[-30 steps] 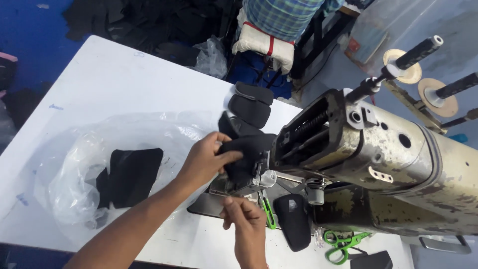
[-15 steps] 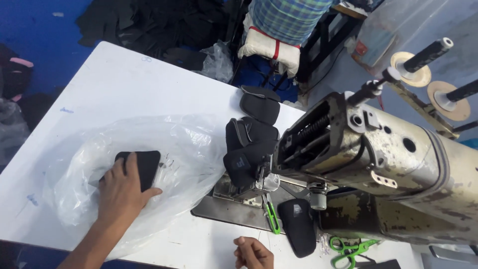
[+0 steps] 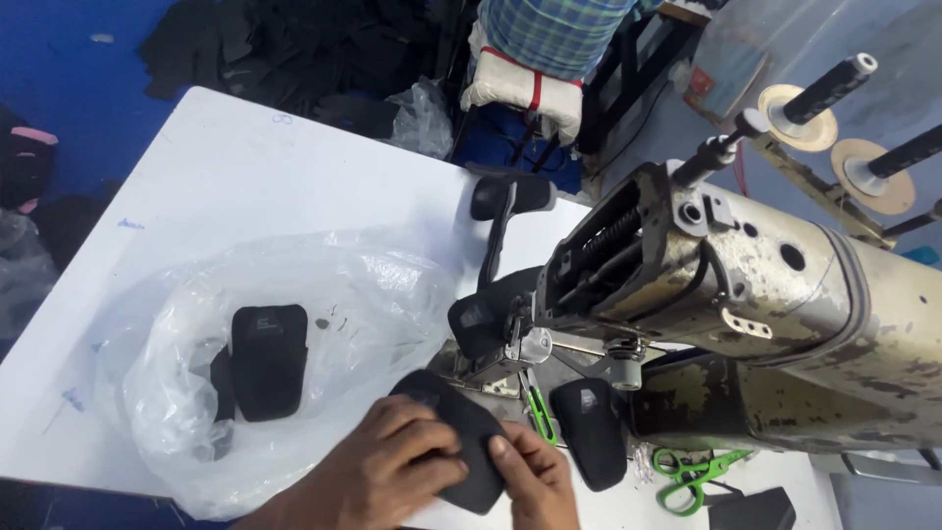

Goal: The person sews black fabric parts using a sewing machine, then uses green scissors to cut the thread. They repeat this process for several parts, arranging the finished pieces on the table.

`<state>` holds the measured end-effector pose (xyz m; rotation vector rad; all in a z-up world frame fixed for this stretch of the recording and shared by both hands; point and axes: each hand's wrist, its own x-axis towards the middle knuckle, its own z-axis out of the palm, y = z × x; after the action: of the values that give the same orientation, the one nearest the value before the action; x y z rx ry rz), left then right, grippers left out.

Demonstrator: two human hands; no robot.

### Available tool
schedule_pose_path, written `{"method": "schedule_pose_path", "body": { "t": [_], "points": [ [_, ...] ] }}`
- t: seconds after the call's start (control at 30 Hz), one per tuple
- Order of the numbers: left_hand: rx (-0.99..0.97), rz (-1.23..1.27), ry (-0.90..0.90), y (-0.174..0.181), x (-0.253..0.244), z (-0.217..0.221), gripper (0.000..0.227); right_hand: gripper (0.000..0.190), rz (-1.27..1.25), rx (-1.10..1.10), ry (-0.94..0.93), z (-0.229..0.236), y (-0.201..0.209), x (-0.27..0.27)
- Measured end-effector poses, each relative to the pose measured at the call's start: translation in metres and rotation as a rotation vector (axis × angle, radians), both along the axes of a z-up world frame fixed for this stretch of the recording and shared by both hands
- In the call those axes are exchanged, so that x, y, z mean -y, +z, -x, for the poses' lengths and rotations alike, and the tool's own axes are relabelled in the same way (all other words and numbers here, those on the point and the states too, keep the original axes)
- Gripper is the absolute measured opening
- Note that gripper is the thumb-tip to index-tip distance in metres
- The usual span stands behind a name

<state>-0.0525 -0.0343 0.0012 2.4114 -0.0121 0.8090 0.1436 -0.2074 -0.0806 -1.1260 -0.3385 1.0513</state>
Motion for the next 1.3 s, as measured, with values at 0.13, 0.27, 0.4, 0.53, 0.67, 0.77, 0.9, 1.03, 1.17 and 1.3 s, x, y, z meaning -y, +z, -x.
{"method": "schedule_pose_path", "body": {
  "t": [0.13, 0.27, 0.4, 0.53, 0.67, 0.77, 0.9, 1.03, 1.17, 1.3],
  "points": [
    [0.103, 0.176, -0.019, 0.032, -0.018, -0.008, 0.073, 0.034, 0.086, 0.164, -0.018, -0.015, 0.019, 0.013],
    [-0.089, 1.206, -0.076, 0.0, -0.031, -0.02, 0.077, 0.038, 0.12, 0.315, 0.012, -0.019, 0.017, 0.017],
    [-0.204, 1.589, -0.199, -0.019, -0.032, -0.037, 0.048, 0.042, 0.129, 0.324, 0.042, -0.012, 0.039, 0.011],
    [-0.203, 1.536, -0.158, -0.008, -0.042, -0.05, 0.037, 0.046, 0.129, 0.236, 0.084, -0.021, 0.043, 0.006],
    [-0.271, 1.439, -0.167, -0.003, -0.046, -0.069, 0.039, 0.036, 0.211, 0.269, 0.161, -0.03, 0.044, 0.003],
    [-0.303, 1.366, -0.062, -0.003, -0.052, -0.083, 0.04, 0.03, 0.273, 0.406, 0.169, -0.036, 0.059, -0.008],
    [-0.295, 1.294, 0.006, -0.004, -0.066, -0.099, 0.041, 0.025, 0.351, 0.515, 0.105, -0.036, 0.083, -0.032],
    [-0.274, 1.349, -0.004, -0.011, -0.084, -0.119, 0.046, 0.025, 0.362, 0.477, 0.06, -0.035, 0.084, -0.044],
    [-0.346, 1.387, -0.111, -0.017, -0.106, -0.128, 0.05, 0.022, 0.318, 0.323, 0.042, -0.026, 0.079, -0.053],
    [-0.481, 1.234, -0.116, -0.005, -0.12, -0.133, 0.049, 0.025, 0.243, 0.23, 0.059, -0.012, 0.081, -0.057]
  ]
}}
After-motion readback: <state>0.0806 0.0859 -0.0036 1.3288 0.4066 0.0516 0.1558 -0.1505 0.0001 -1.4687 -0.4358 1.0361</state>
